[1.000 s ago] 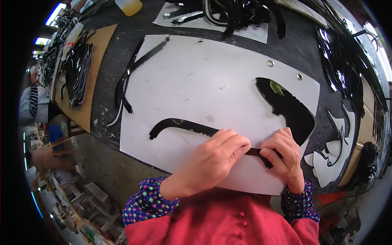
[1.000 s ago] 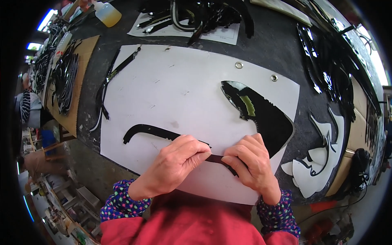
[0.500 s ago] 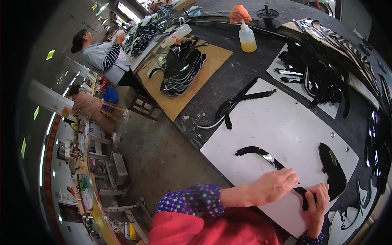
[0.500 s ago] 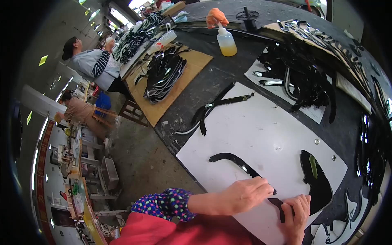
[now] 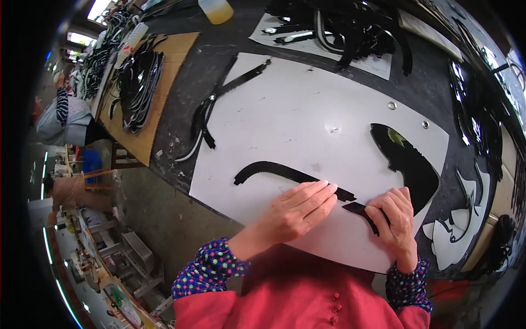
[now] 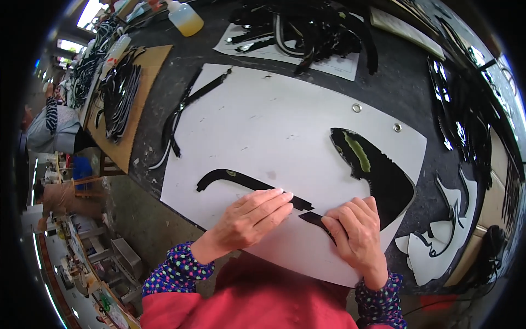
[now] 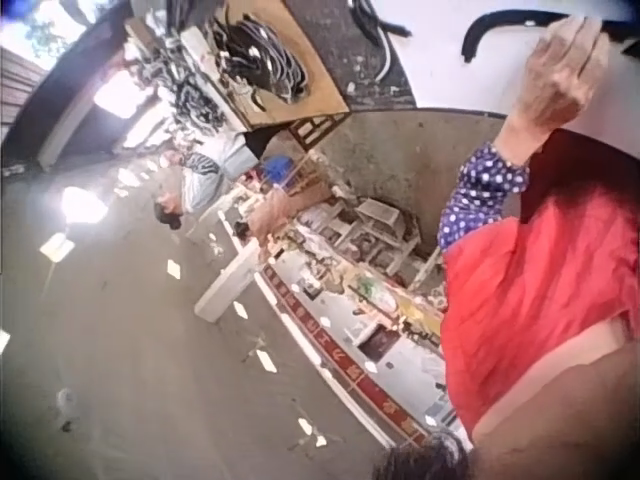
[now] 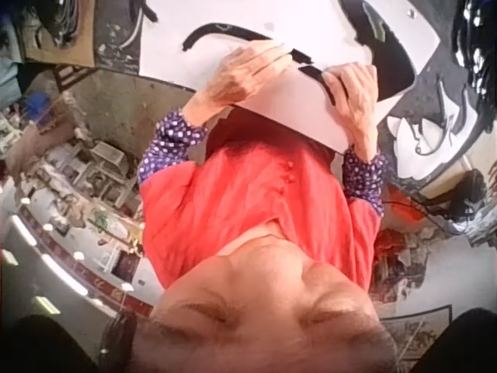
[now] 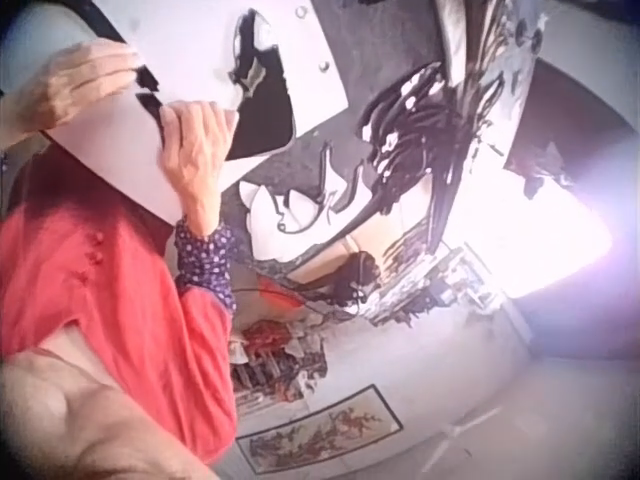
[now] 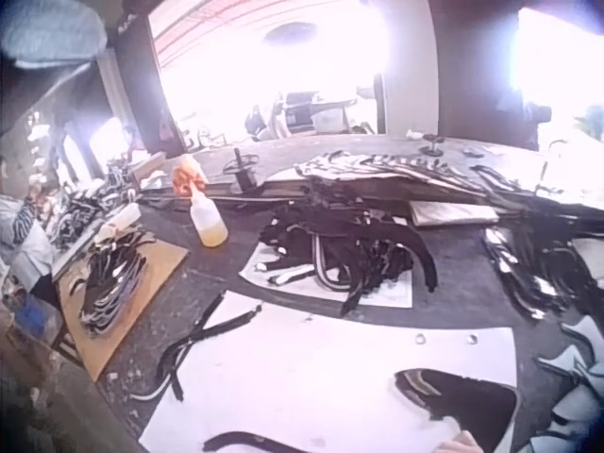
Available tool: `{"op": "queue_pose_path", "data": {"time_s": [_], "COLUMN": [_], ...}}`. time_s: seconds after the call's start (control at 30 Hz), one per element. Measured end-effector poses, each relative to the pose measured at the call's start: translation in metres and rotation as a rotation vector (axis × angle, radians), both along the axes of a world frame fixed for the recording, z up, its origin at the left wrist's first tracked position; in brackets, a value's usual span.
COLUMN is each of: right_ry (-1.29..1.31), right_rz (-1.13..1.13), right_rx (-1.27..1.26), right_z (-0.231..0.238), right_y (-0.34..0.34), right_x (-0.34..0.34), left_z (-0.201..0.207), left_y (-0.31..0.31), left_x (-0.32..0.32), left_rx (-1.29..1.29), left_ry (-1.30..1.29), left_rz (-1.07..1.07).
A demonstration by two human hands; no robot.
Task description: The recorder is organizing and manually assembling various pre-cut components of shoe uppers on a workbench.
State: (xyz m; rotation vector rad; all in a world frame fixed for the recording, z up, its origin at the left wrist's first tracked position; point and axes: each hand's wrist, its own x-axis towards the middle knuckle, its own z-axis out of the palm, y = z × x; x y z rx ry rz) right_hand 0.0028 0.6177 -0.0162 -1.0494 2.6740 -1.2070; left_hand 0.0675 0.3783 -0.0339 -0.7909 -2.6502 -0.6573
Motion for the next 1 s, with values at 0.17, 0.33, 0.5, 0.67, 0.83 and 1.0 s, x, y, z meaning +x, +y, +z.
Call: {"op": "queue_pose_path", "data": {"time_s": [0.17,0.33,0.5,0.67,0.83,1.0], "right_ry": [-0.024,-0.021,-0.002,0.024,0.030,0.040], "right_rz": [-0.032,-0.043,-0.046,-0.050,-0.054,-0.066], "right_rx": [0.040,0.048,0.070,0.086,0.090,0.096], "right_z": [-0.0007,-0.0005,-0.0029,-0.0020,-0.0023,-0.0034], "right_y": [0.0014,0.0008,-0.0019,-0.0029,-0.0051,-0.0065], "right_x": [0.0033,0.0048,0.0044,0.0029,0.0041,0.0038], "left_z": [-0.0005,-0.0017,-0.0017,0.0012,0.0001,0.0007], "left_y": [0.0054,0.0064,0.0049,0.0047,0.0040,0.0053], "left_x": [0.0004,0.0029,0.0017,-0.0011,0.0010,-0.0001], "left_rx": [-0.049,-0.037,-0.038,-0.057,-0.059,-0.081], "left_ry": [0.001,-0.003,-0.021,-0.010,-0.013,-0.008], "left_rz": [0.001,0.010,0.010,0.009,0.002,-0.004]}}
